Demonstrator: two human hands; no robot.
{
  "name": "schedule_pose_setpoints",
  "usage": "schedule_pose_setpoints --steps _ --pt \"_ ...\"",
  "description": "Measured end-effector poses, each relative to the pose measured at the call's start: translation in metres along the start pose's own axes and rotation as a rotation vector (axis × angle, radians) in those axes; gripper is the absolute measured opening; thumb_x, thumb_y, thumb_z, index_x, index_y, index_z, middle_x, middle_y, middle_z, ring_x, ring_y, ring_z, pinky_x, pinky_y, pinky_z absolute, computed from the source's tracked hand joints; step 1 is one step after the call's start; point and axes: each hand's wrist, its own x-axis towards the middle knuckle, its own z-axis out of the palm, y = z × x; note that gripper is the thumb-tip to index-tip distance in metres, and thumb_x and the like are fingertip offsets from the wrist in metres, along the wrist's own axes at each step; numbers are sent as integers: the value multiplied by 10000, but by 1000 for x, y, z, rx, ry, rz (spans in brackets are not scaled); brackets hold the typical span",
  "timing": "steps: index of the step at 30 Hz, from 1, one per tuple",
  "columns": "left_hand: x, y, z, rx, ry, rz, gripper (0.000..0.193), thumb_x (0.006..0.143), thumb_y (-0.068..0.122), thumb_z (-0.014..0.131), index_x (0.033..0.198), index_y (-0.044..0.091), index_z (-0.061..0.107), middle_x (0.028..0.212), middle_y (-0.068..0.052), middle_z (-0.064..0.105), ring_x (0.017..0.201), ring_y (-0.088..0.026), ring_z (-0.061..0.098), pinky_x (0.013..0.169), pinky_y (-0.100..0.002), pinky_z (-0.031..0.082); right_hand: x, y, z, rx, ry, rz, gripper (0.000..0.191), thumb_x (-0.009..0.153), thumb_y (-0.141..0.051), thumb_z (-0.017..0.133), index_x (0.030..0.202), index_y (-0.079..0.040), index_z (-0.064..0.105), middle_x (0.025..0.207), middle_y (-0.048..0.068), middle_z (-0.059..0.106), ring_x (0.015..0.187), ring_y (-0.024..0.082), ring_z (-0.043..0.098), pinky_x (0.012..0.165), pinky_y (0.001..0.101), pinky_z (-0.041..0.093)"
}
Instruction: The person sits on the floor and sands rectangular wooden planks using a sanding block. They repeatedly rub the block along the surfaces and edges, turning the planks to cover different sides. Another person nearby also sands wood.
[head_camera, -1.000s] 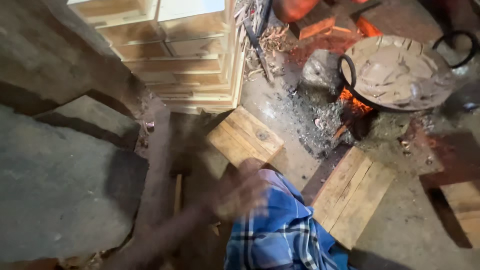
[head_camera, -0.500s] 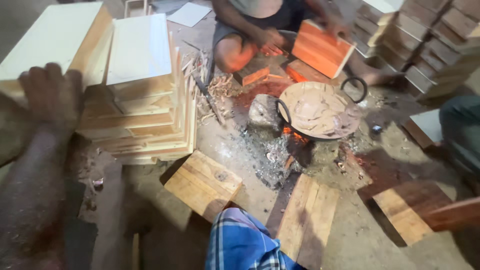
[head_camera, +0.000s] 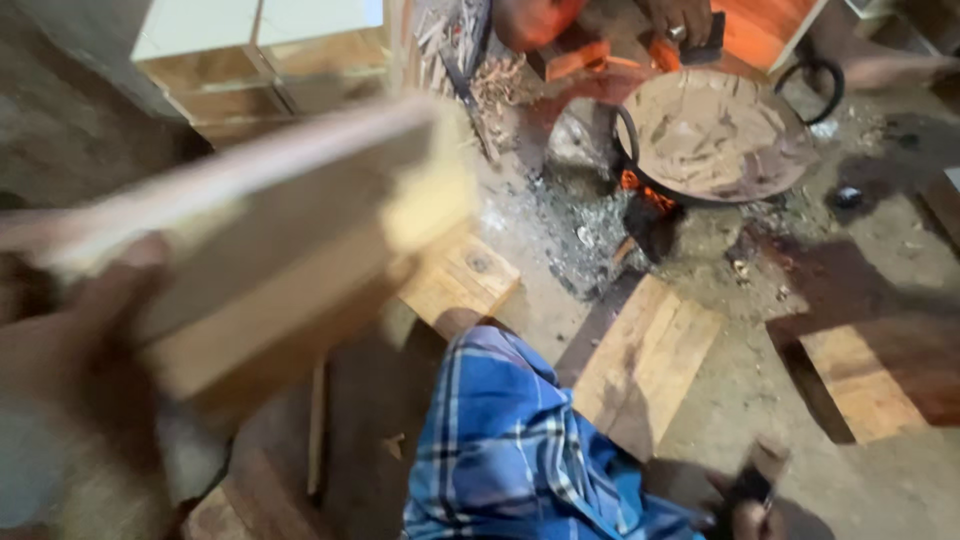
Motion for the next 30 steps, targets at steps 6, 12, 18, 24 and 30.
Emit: schedule_pose_setpoints --steps 6,12,18,24,30 --pt "-188 -81 164 -363 -5 -705 85 873 -18 743 917 19 680 883 -36 643 813 -145 610 810 -295 529 -5 -5 -5 469 -170 75 630 1100 -551 424 1237 28 630 831 81 603 680 195 581 576 363 529" --pt "-323 -145 282 -474 49 -1046 167 778 -10 789 882 56 676 915 -61 707 842 -185 689 801 -320 582 -31 -23 -27 535 -47 129 463 1034 -390 481 1279 -10 584 1049 98 720 758 207 629 568 348 491" --pt "-337 -196 287 -141 -836 -1261 350 804 244 863 1008 33 673 945 -82 709 852 -199 663 753 -343 541 -24 -46 -20 507 -130 73 392 1074 -295 548 1249 49 619 957 163 663 803 222 644 675 356 529" --pt "-319 -199 290 242 -1181 -501 881 597 430 973 1240 -55 616 1156 -256 683 1086 -391 667 862 -441 524 73 -163 29 -218 -218 -308 445 978 -205 575 1376 -13 628 1092 139 698 884 204 653 763 340 560" --pt "-295 -221 286 58 -1288 -763 347 870 300 670 1090 52 774 952 -135 784 938 -261 787 865 -400 589 219 -290 161 -1017 -286 -1128 260 986 -225 687 1200 -100 765 1289 105 709 1145 317 667 991 421 522"
